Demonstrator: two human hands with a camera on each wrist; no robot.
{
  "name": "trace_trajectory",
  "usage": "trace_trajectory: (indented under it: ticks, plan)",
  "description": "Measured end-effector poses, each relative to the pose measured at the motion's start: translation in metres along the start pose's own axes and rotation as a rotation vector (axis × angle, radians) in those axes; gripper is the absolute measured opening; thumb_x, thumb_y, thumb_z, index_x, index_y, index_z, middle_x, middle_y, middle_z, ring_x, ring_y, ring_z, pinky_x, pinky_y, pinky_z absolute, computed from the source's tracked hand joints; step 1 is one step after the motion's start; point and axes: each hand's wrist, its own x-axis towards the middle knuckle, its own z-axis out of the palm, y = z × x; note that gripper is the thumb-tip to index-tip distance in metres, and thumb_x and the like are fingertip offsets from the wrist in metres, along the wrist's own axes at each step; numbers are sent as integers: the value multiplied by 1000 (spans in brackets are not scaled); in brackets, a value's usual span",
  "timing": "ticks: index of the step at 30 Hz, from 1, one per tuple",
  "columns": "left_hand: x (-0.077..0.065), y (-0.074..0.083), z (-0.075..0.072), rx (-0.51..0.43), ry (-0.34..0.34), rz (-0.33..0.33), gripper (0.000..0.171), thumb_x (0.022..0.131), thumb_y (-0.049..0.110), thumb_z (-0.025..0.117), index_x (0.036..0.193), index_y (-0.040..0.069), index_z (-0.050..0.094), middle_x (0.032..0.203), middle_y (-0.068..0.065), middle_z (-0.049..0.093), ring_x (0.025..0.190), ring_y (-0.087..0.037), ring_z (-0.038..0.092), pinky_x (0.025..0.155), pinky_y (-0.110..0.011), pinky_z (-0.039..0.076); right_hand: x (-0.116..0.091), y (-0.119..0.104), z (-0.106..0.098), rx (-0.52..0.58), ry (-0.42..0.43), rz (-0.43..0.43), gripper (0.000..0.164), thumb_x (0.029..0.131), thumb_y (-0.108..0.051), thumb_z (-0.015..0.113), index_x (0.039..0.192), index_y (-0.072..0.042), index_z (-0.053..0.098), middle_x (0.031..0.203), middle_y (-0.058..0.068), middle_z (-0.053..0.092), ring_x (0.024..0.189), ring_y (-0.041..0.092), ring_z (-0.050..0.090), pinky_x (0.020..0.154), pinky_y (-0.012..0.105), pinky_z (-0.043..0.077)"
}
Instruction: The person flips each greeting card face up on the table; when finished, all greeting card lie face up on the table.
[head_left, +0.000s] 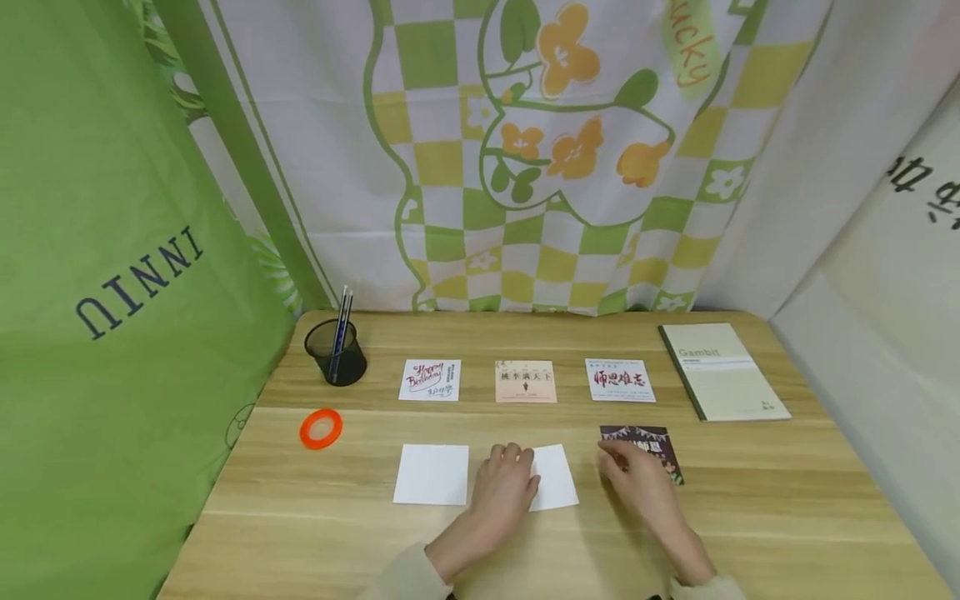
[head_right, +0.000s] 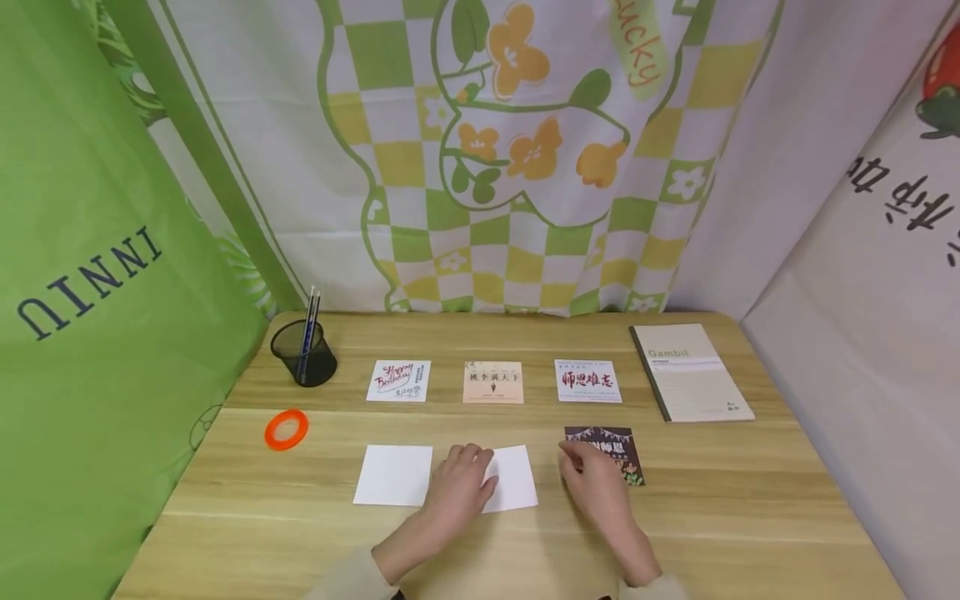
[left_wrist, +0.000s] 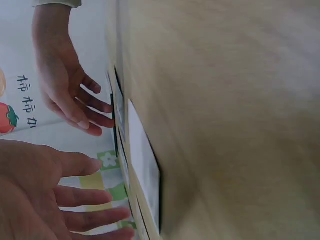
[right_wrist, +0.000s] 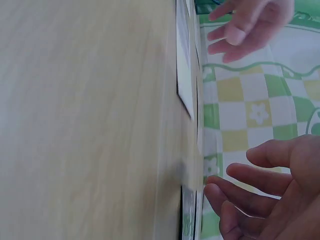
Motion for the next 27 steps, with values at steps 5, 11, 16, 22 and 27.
trace_trajectory:
  ticks: [5,11,16,22,27]
  plan:
    - [-12,-8,2,65,22,-24,51,77,38,77,112,2,65,113,-20,63,110,-39,56,90,-48,51,3,-10,9,6,-25,-6,23,88,-8,65,109,2,68,91,12,70,80,24,65,75,42,54]
    - [-20,-16,4,91,8,-63,62,72,42,80,116,1,64,122,-28,59,118,-49,51,91,-56,48,3,-14,22,-14,-55,-22,29,86,-8,67,112,5,65,97,16,69,84,27,65,77,45,54]
    - [-26,-20,6,89,-46,-80,67,70,43,80,120,2,63,125,-29,57,120,-51,48,92,-58,47,2,-17,28,-19,-43,-49,29,84,-6,69,110,7,65,94,16,69,81,25,64,74,42,54]
    - [-31,-23,5,68,-49,-77,68,66,44,82,117,2,64,123,-31,57,118,-54,48,87,-63,47,0,-20,32,-31,-28,-60,28,85,-7,69,109,5,67,93,16,70,79,25,64,73,42,54]
    - [-31,-21,5,72,-48,-74,67,66,44,82,116,3,64,121,-27,59,119,-53,48,86,-64,47,-1,-20,34,-36,-17,-73,27,84,-7,71,108,4,67,92,14,69,78,23,62,71,41,53]
